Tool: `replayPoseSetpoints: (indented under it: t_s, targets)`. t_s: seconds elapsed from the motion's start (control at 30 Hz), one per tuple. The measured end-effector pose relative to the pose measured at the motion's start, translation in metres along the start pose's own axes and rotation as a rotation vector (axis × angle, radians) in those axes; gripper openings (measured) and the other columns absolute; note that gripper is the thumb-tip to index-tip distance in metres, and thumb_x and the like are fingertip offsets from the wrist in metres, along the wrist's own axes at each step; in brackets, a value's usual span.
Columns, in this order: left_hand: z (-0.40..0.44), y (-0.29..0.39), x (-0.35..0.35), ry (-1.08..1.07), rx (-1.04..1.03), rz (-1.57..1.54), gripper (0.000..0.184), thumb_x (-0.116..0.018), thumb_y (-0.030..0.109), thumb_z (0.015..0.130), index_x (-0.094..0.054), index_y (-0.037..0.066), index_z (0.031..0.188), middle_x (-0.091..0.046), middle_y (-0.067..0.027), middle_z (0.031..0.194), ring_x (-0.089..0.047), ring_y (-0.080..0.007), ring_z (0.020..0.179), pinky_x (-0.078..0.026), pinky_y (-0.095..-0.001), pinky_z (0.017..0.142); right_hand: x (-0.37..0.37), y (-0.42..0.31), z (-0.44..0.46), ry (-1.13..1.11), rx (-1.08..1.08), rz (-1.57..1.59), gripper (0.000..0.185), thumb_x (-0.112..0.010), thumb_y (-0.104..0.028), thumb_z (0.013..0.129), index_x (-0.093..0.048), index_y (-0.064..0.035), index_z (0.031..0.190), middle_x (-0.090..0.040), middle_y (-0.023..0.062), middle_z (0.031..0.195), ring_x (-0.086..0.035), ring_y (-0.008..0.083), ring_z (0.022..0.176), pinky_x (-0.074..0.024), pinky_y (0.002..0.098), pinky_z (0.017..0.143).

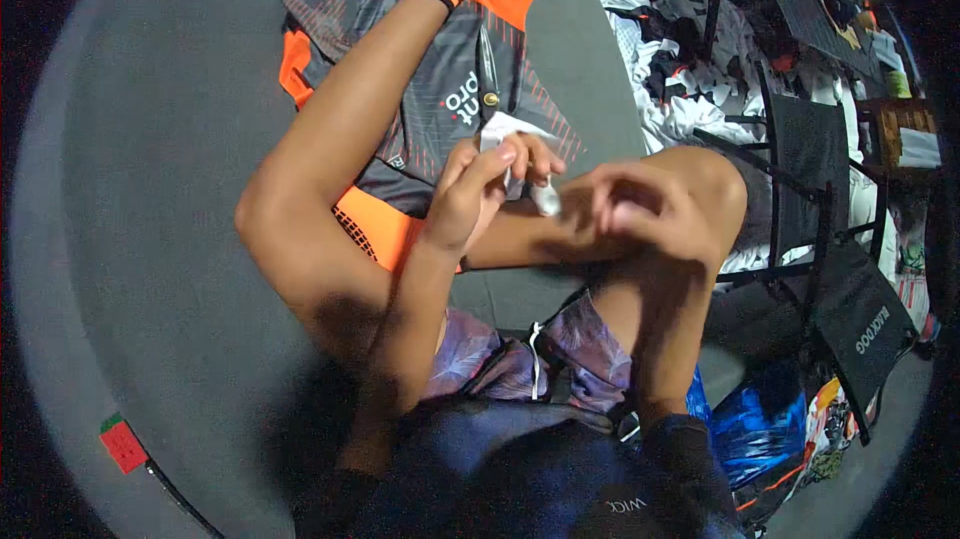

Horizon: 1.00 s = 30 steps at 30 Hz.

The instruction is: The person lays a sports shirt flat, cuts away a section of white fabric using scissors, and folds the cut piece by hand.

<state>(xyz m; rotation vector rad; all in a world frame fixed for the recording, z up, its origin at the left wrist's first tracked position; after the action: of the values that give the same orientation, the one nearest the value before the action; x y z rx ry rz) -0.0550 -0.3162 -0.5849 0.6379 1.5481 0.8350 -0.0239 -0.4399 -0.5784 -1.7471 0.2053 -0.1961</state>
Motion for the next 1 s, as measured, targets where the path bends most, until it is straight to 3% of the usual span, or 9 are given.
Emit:
replayPoseSetpoints:
  t_s: [0.1, 0.2, 0.37, 0.43, 0.5, 0.6, 0.7, 0.87, 1.0]
  targets:
    - [-0.003, 0.004, -0.016, -0.141, -0.015, -0.124, 0.028, -0.048, 0.027, 0.085, -0.045, 0.004, 0.068, -0.050, -0.0059, 0.071, -0.050, -0.0151, 0.070, -0.040, -0.0263, 0.063, 0.043, -0.015, -0.002, 0.393, 0.149, 0.293, 0.037, -0.065, -0.020, 0.082, -0.056, -0.0020, 0.113, -0.059, 0.0039, 0.100, -0.055, 0.0144, 0.094, -0.0424, 0.0286, 0.087]
    - [-0.009, 0.011, -0.031, -0.309, 0.022, -0.193, 0.029, -0.049, 0.028, 0.081, -0.042, 0.005, 0.065, -0.045, -0.0056, 0.065, -0.047, -0.0159, 0.062, -0.038, -0.0268, 0.059, 0.031, -0.021, 0.036, 0.293, 0.216, 0.283, 0.046, -0.064, -0.021, 0.082, -0.049, -0.0029, 0.122, -0.055, 0.0059, 0.111, -0.051, 0.0175, 0.105, -0.0361, 0.0299, 0.097]
    - [-0.043, 0.005, -0.042, -0.655, 0.338, -0.035, 0.036, -0.052, 0.033, 0.080, -0.040, 0.005, 0.061, -0.039, -0.0024, 0.059, -0.044, -0.0142, 0.056, -0.036, -0.0247, 0.053, 0.004, -0.035, 0.069, 0.094, 0.398, 0.395, 0.039, -0.060, -0.020, 0.080, -0.055, 0.0010, 0.113, -0.055, 0.0114, 0.117, -0.050, 0.0223, 0.110, -0.0345, 0.0323, 0.097]
    - [-0.053, 0.011, -0.049, -0.856, 0.344, 0.050, 0.042, -0.055, 0.038, 0.081, -0.040, 0.005, 0.060, -0.041, -0.0021, 0.060, -0.043, -0.0124, 0.056, -0.035, -0.0241, 0.052, -0.016, -0.043, 0.069, -0.022, 0.463, 0.118, 0.032, -0.061, -0.016, 0.080, -0.058, 0.0001, 0.107, -0.057, 0.0099, 0.111, -0.052, 0.0195, 0.105, -0.0367, 0.0298, 0.093]
    - [-0.055, 0.021, -0.030, -0.837, 0.379, 0.158, 0.044, -0.057, 0.039, 0.081, -0.041, 0.004, 0.060, -0.042, -0.0015, 0.060, -0.043, -0.0109, 0.056, -0.035, -0.0238, 0.052, -0.028, -0.045, 0.067, -0.088, 0.495, -0.022, 0.028, -0.061, -0.013, 0.080, -0.060, -0.0003, 0.104, -0.058, 0.0091, 0.108, -0.053, 0.0180, 0.103, -0.0379, 0.0285, 0.091]
    - [-0.063, 0.023, -0.007, -0.792, 0.461, 0.364, 0.046, -0.061, 0.040, 0.082, -0.044, 0.003, 0.060, -0.044, -0.0003, 0.060, -0.041, -0.0078, 0.057, -0.034, -0.0231, 0.051, -0.030, -0.001, 0.061, -0.146, 0.018, 0.071, 0.011, -0.063, -0.006, 0.078, -0.060, -0.0017, 0.087, -0.059, 0.0057, 0.096, -0.053, 0.0143, 0.091, -0.0398, 0.0244, 0.082]
    - [-0.049, 0.022, 0.027, -0.419, 0.415, 0.696, 0.036, -0.065, 0.031, 0.083, -0.052, 0.001, 0.070, -0.048, 0.0012, 0.064, -0.042, -0.0048, 0.059, -0.035, -0.0229, 0.052, -0.022, 0.002, 0.060, -0.070, 0.039, 0.086, 0.008, -0.064, -0.004, 0.077, -0.056, -0.0022, 0.079, -0.058, 0.0045, 0.091, -0.052, 0.0114, 0.085, -0.0396, 0.0226, 0.076]
    - [-0.027, 0.022, 0.019, -0.259, 0.115, 0.851, 0.024, -0.065, 0.021, 0.084, -0.056, -0.001, 0.084, -0.051, 0.0010, 0.069, -0.044, -0.0061, 0.063, -0.038, -0.0230, 0.056, -0.010, 0.000, 0.055, 0.038, 0.148, 0.180, 0.024, -0.066, -0.008, 0.077, -0.045, -0.0048, 0.066, -0.058, 0.0030, 0.084, -0.049, 0.0097, 0.080, -0.0397, 0.0236, 0.075]
    - [-0.028, -0.006, 0.013, -0.323, 0.452, 0.829, 0.024, -0.059, 0.022, 0.087, -0.055, 0.001, 0.098, -0.054, -0.0016, 0.084, -0.049, -0.0077, 0.077, -0.041, -0.0233, 0.068, -0.001, -0.015, 0.049, 0.069, 0.386, 0.269, 0.024, -0.066, -0.007, 0.076, -0.046, -0.0049, 0.064, -0.059, 0.0089, 0.097, -0.052, 0.0147, 0.091, -0.0400, 0.0280, 0.081]
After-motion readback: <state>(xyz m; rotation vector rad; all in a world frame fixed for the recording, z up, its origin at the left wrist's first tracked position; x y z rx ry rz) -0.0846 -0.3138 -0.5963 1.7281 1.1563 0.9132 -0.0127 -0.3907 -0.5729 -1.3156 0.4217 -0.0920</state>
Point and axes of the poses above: each hand's wrist, its own z-axis towards the middle knuckle, its own x-axis out of the back of the hand, y = z × x, the point moved 9 cm from there along z, towards the middle knuckle
